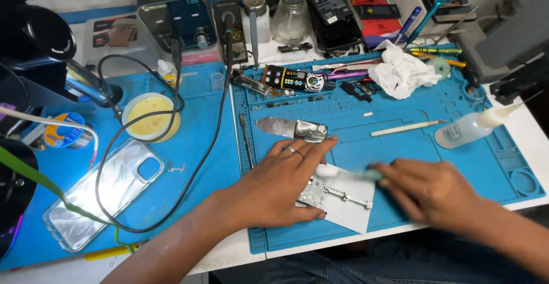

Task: The person cleans a small circuit board using a brush and liquid from a squeeze bottle. They repeatedly brush the board's surface and edges, then move the board to another work area and continue brushing.

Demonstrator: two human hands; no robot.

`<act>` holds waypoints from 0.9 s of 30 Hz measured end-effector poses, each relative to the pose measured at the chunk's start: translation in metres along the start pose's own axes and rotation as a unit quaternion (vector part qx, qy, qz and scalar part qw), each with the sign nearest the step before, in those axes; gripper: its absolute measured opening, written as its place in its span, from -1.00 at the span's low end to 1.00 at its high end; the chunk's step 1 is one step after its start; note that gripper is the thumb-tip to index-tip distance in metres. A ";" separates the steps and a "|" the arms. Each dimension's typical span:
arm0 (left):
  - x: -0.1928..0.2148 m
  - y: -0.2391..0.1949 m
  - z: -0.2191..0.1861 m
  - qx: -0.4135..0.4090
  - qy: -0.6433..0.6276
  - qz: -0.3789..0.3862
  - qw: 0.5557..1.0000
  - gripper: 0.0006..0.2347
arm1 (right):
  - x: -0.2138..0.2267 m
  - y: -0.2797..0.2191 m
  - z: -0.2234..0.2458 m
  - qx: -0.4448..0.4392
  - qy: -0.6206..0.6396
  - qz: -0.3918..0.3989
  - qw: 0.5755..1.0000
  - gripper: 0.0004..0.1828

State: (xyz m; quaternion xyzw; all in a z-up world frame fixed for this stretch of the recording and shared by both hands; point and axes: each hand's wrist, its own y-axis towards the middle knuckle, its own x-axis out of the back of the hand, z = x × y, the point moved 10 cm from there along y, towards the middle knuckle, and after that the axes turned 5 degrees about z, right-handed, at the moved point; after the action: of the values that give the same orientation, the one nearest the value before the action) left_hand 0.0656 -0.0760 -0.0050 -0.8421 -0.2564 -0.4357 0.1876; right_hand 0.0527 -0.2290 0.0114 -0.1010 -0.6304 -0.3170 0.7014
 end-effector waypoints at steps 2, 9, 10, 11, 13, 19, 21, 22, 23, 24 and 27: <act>-0.001 -0.002 -0.002 0.002 -0.011 0.009 1.000 0.01 | 0.000 -0.003 0.006 -0.002 0.004 0.006 1.000 -0.62; 0.001 0.000 0.002 0.007 -0.020 0.012 1.000 0.04 | 0.004 0.001 -0.008 -0.024 0.009 0.012 1.000 -0.64; 0.004 0.002 0.001 0.005 -0.018 0.011 1.000 0.04 | 0.003 -0.003 -0.006 -0.025 0.006 0.010 1.000 -0.64; 0.003 0.001 0.001 0.008 -0.024 0.013 1.000 0.03 | -0.003 -0.006 -0.002 -0.012 0.012 0.022 1.000 -0.63; 0.001 -0.001 0.001 0.011 -0.033 0.019 0.999 0.03 | -0.009 -0.008 -0.001 -0.001 0.022 0.036 0.999 -0.61; 0.001 -0.001 0.002 0.023 -0.030 0.027 0.999 0.04 | -0.007 -0.005 0.003 0.005 0.028 0.045 0.999 -0.59; 0.001 0.000 0.002 0.019 -0.029 0.027 0.999 0.02 | 0.005 -0.002 -0.009 -0.025 -0.009 0.003 1.000 -0.66; 0.000 -0.002 0.001 0.016 -0.030 0.031 0.999 0.02 | 0.001 -0.004 -0.005 -0.030 -0.008 0.003 1.000 -0.66; 0.001 -0.002 0.001 0.016 -0.042 0.034 0.998 0.01 | 0.000 -0.004 0.000 -0.012 0.012 0.009 1.000 -0.64; 0.003 -0.001 0.000 0.015 -0.054 0.037 0.998 0.00 | 0.000 -0.004 0.005 0.006 0.032 0.015 0.999 -0.61; 0.002 -0.001 0.007 0.073 -0.073 0.054 0.993 -0.04 | 0.008 -0.008 0.004 0.017 -0.037 -0.018 0.999 -0.65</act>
State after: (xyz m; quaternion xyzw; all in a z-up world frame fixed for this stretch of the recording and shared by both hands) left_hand 0.0705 -0.0709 -0.0071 -0.8681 -0.2551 -0.3425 0.2528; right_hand 0.0445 -0.2358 0.0181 -0.0900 -0.6629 -0.3148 0.6733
